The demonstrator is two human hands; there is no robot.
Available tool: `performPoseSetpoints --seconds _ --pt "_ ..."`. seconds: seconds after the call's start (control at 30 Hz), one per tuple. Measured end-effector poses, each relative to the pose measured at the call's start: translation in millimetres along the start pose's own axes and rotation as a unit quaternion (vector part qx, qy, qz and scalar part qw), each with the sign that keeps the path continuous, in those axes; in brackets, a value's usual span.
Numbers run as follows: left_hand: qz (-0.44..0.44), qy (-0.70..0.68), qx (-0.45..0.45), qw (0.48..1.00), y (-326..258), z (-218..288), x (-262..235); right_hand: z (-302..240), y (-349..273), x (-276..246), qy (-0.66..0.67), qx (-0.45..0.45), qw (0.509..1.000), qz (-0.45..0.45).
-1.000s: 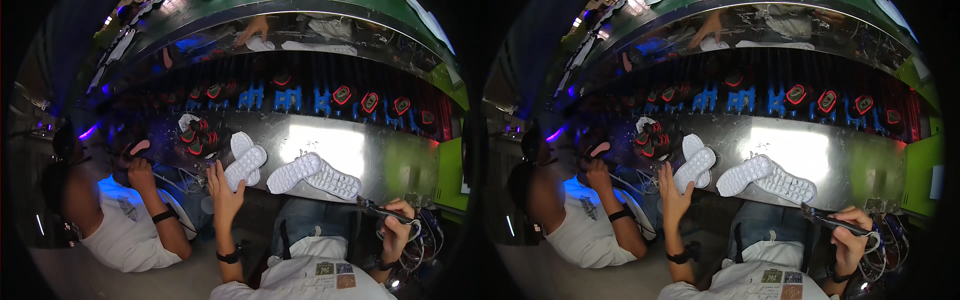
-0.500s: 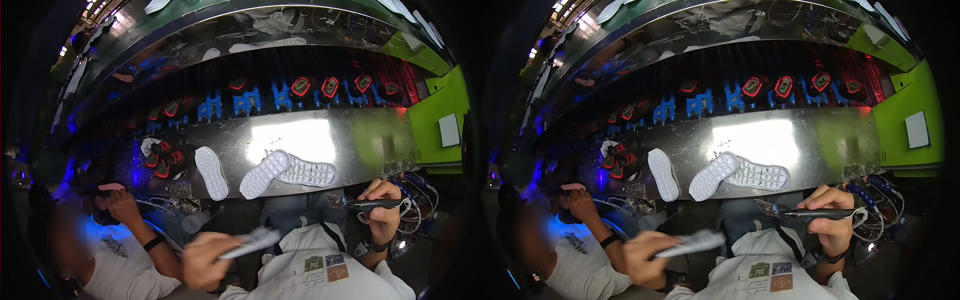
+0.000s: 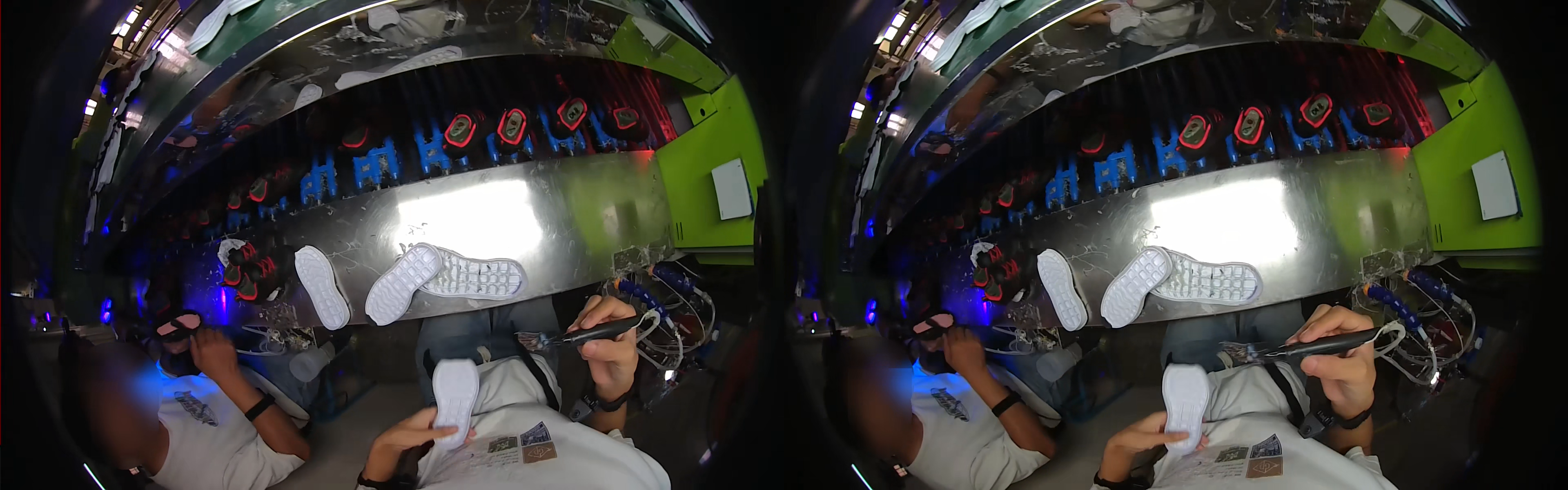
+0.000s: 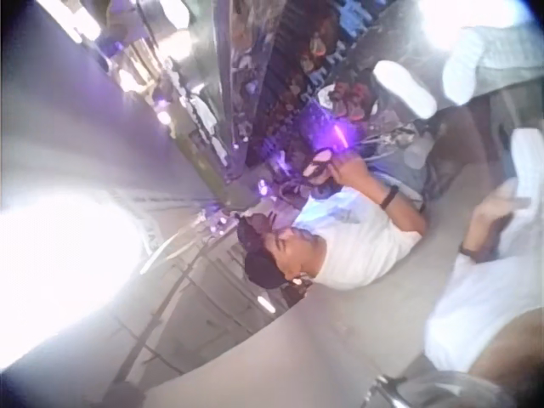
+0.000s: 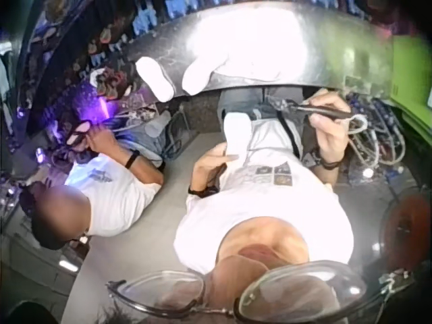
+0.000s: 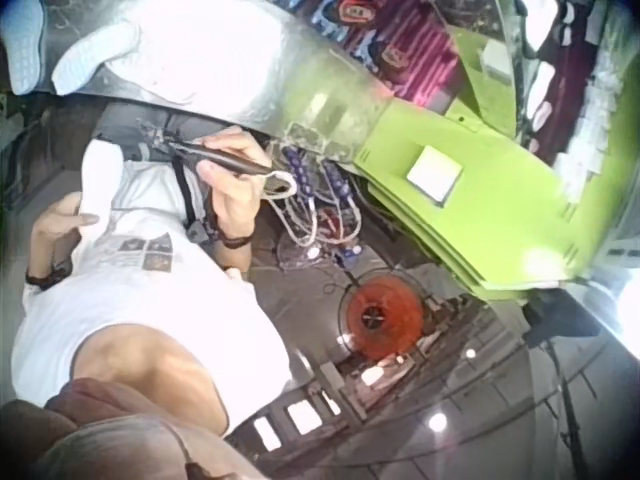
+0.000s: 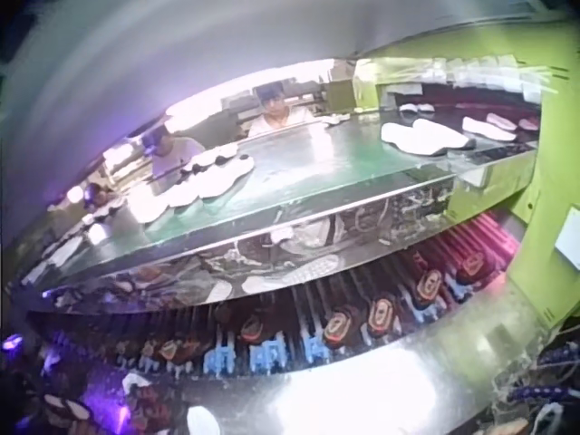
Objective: The person picks up white shoe soles from a conveyor belt and uses a handheld tool to trim excess material from the edges. The person handles the soles one at a time, rotating them to access different sides, and places the finished soles back onto the conveyor belt.
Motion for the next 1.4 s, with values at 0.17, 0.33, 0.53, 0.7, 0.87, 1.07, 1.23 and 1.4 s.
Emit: performPoseSetpoints --seconds 0.17,0.33,0.53,0.7,0.87,1.07,1.23,1.4 --pt "0.194 -0.027 0.15 0.969 30 81 -5 -6 2 27 -0.178 -0.12 0.976 -0.04" --pt "0.152 -0.011 0.29 0.945 32 130 32 -55 6 79 -0.286 -0.257 0.911 -0.147" --pt "0.286 -0.042 0.348 0.892 32 121 29 -47 2 114 -0.345 -0.385 0.849 -0.113" --pt "0.228 -0.129 0.428 0.865 20 130 2 -37 6 100 -0.149 -0.213 0.942 -0.214" --pt "-0.061 -0.243 0.383 0.889 53 183 68 -22 -33 116 -0.27 -0.291 0.89 -0.225" --pt "-0.072 -0.2 0.367 0.906 74 201 83 -48 -30 106 -0.323 -0.279 0.883 -0.197" --pt "-0.074 -0.135 0.102 0.983 78 182 76 -46 -18 99 -0.307 -0.24 0.893 -0.225" --pt "0.054 0.113 0.15 0.981 31 234 70 -16 -64 114 -0.175 -0.16 0.817 -0.525"
Point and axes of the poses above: each hand's wrist, its own y-axis towards the middle knuckle, its own x-axis out of the palm, z = x × y, the point moved 9 cm from there along y, towards the middle knuckle, and after that the axes turned 6 degrees about -y, right-handed, at the moved point
